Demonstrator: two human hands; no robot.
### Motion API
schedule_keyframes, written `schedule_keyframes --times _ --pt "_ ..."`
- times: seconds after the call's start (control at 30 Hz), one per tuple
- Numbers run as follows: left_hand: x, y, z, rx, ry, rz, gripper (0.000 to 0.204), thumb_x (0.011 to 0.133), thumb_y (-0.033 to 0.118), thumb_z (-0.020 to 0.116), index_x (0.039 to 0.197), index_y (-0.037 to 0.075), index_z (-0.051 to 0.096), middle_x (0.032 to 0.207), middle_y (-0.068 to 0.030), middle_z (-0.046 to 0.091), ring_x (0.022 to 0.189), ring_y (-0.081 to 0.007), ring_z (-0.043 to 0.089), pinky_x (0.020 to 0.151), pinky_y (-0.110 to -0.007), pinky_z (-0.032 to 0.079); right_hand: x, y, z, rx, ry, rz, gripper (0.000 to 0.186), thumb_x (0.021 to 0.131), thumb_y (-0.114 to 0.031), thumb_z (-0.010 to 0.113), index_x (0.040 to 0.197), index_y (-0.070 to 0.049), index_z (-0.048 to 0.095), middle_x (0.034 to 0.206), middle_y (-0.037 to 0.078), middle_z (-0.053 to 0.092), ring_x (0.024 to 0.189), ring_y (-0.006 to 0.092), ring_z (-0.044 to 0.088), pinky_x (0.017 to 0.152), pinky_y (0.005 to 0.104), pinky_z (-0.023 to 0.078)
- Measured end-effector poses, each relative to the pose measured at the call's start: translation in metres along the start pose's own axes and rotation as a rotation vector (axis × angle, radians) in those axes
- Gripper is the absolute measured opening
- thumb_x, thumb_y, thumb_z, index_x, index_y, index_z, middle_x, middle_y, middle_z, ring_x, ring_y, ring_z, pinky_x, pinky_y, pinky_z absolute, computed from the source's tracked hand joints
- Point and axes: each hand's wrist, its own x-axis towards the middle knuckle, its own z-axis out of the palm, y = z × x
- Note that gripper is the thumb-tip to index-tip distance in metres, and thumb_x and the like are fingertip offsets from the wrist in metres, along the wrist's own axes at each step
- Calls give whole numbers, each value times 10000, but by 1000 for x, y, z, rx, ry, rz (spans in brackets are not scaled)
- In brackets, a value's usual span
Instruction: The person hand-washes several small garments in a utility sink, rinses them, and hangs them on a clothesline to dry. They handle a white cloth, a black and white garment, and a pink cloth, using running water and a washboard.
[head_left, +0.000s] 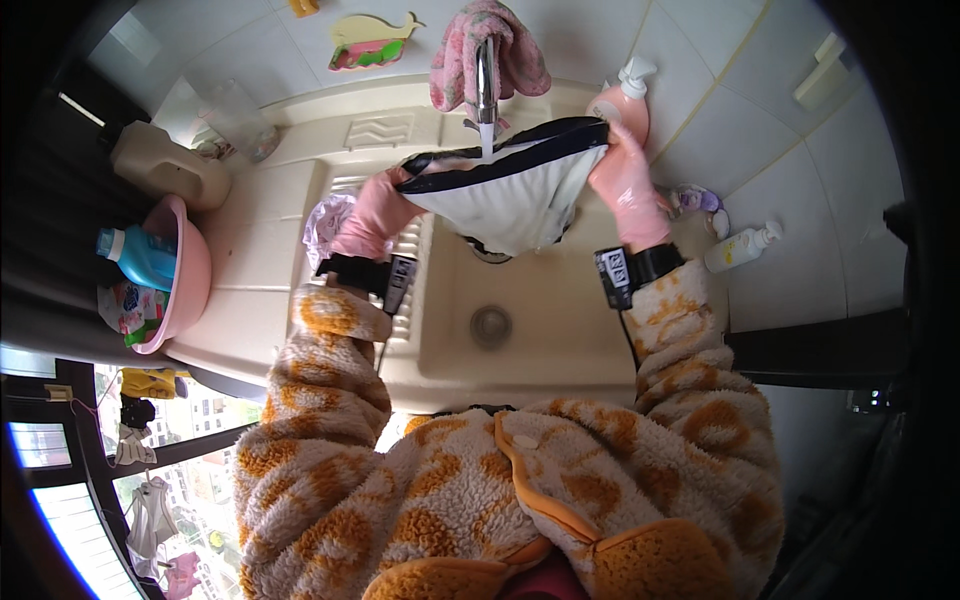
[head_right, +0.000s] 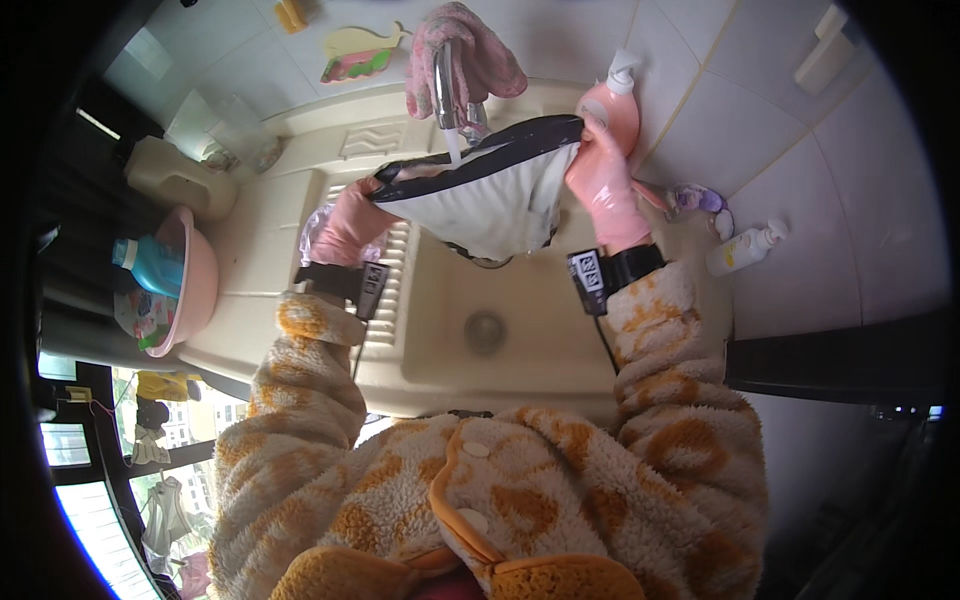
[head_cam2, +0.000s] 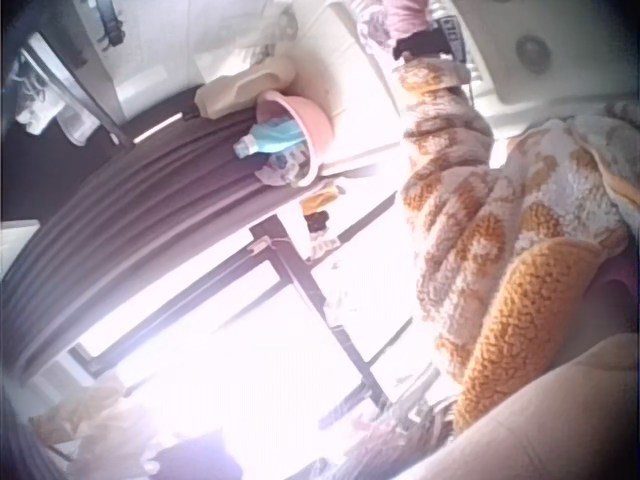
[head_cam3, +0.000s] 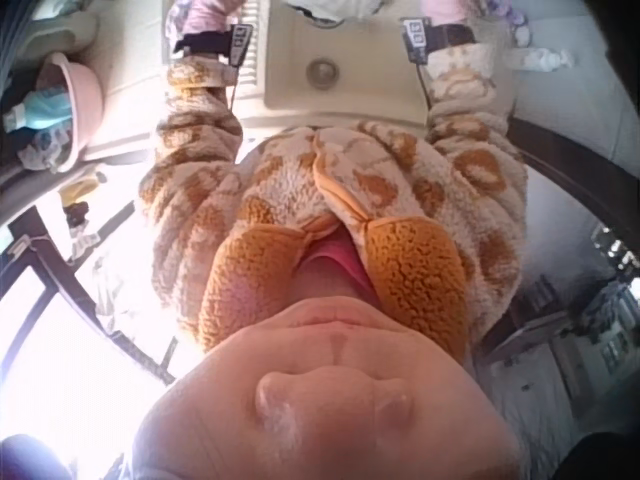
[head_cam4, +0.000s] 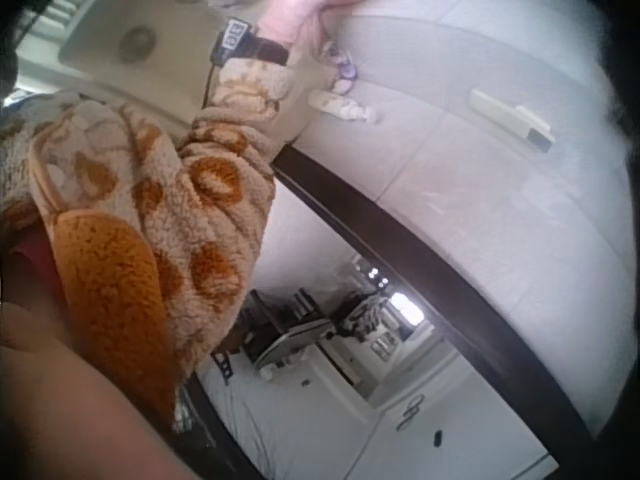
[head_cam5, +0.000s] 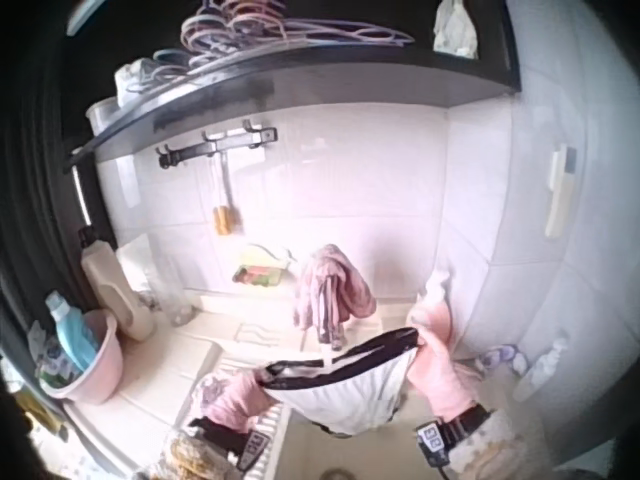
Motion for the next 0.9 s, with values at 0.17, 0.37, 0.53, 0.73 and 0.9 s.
schedule_keyframes --times 0.17,0.37,0.53,0.73,0.9 --pt "32 -27 68 -1010 20 -148 506 702 -11 408 1204 -50 464 1098 -190 577 1008 -337 547 979 -416 395 -27 81 10 -279 -19 284 571 793 -79 589 1323 -37 380 1035 66 569 944 173 555 832 307 446" --pt "10 -37 85 -635 164 -293 387 815 116 419 1175 14 518 1160 -80 556 1052 -195 504 863 -346 386 -28 120 11 -639 193 304 369 813 -118 530 1171 -30 522 960 45 608 909 193 578 822 319 465" --pt "-1 -34 89 -944 405 -553 350 903 338 458 1093 80 598 1068 -72 621 1022 -216 543 873 -384 417 -18 106 14 20 88 399 312 832 -134 451 1103 -7 536 1057 120 593 1000 280 569 889 453 455" --pt "21 -54 98 -745 235 -132 282 858 302 566 1044 97 509 868 -39 644 783 -167 601 759 -328 488 -29 111 16 -631 72 114 404 871 -212 494 1208 11 484 1153 162 566 1085 287 535 957 410 408" --pt "39 -61 100 -1145 139 -196 259 894 303 560 998 67 559 870 -43 630 805 -154 588 760 -294 491 -55 133 31 -1350 40 -127 592 878 -300 579 1330 -6 337 1299 235 419 1212 351 434 1001 386 363"
